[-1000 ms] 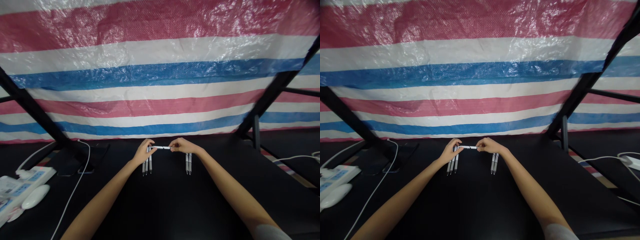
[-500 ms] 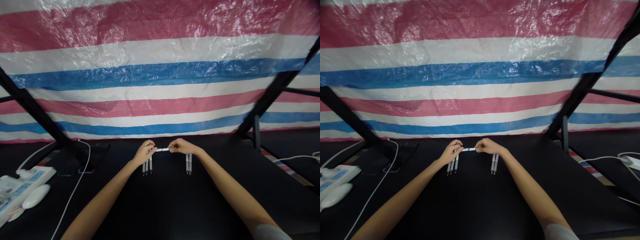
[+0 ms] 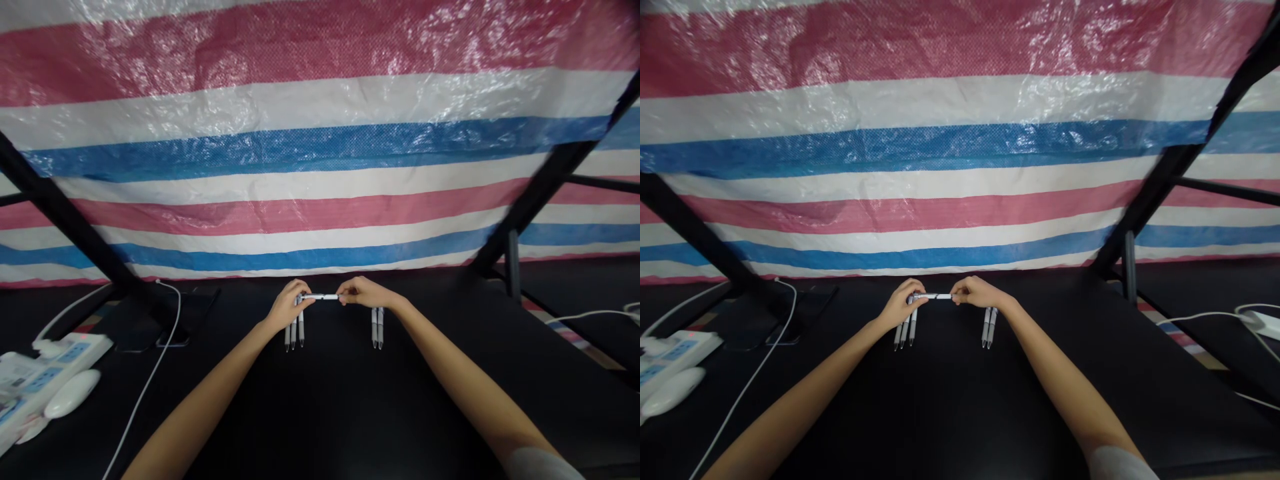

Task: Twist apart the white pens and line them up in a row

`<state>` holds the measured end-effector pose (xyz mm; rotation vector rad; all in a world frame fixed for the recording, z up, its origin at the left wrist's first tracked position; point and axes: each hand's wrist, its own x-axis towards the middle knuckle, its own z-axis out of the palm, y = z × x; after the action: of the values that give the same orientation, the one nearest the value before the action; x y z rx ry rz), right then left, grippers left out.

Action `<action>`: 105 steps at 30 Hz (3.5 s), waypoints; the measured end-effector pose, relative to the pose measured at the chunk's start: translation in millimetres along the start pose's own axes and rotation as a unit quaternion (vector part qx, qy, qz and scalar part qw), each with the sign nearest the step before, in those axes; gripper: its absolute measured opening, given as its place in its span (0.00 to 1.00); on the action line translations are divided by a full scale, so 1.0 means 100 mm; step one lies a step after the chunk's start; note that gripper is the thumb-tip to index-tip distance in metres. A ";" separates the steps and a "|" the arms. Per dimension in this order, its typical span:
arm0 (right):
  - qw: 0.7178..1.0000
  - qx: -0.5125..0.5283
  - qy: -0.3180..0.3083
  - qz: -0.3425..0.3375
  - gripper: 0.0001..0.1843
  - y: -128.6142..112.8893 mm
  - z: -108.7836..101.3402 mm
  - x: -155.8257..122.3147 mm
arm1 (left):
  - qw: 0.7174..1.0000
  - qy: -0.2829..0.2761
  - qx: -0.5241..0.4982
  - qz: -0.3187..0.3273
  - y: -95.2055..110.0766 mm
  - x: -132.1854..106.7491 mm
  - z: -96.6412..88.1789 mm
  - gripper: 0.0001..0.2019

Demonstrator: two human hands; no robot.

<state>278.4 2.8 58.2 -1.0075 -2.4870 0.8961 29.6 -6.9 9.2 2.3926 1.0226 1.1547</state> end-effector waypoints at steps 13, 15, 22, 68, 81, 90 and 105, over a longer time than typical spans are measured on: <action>1.000 -0.006 0.002 -0.004 0.11 -0.03 -0.01 0.00 | 1.000 0.006 0.001 -0.003 0.03 -0.01 0.00 0.08; 1.000 -0.003 0.001 -0.002 0.11 -0.03 -0.01 -0.01 | 1.000 0.003 -0.001 0.003 0.02 -0.01 0.00 0.06; 1.000 -0.005 -0.003 -0.003 0.11 -0.02 0.00 0.00 | 1.000 0.004 -0.009 0.002 0.02 0.00 0.00 0.06; 1.000 -0.021 -0.011 -0.002 0.12 0.02 -0.01 -0.01 | 1.000 -0.006 0.016 0.006 -0.01 0.00 0.02 0.07; 1.000 -0.008 -0.009 0.000 0.10 0.02 -0.01 -0.01 | 1.000 0.005 0.009 0.003 -0.02 -0.01 0.03 0.08; 1.000 0.003 0.015 -0.002 0.10 0.06 0.04 0.01 | 0.999 -0.001 -0.024 -0.023 0.01 0.02 0.00 0.11; 1.000 -0.023 0.009 -0.005 0.08 0.04 0.04 0.01 | 0.997 -0.022 -0.039 -0.058 0.00 0.05 0.00 0.18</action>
<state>278.0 3.6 52.4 -1.0133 -2.5060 0.8263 32.2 -3.8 11.8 2.2571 1.0662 1.0779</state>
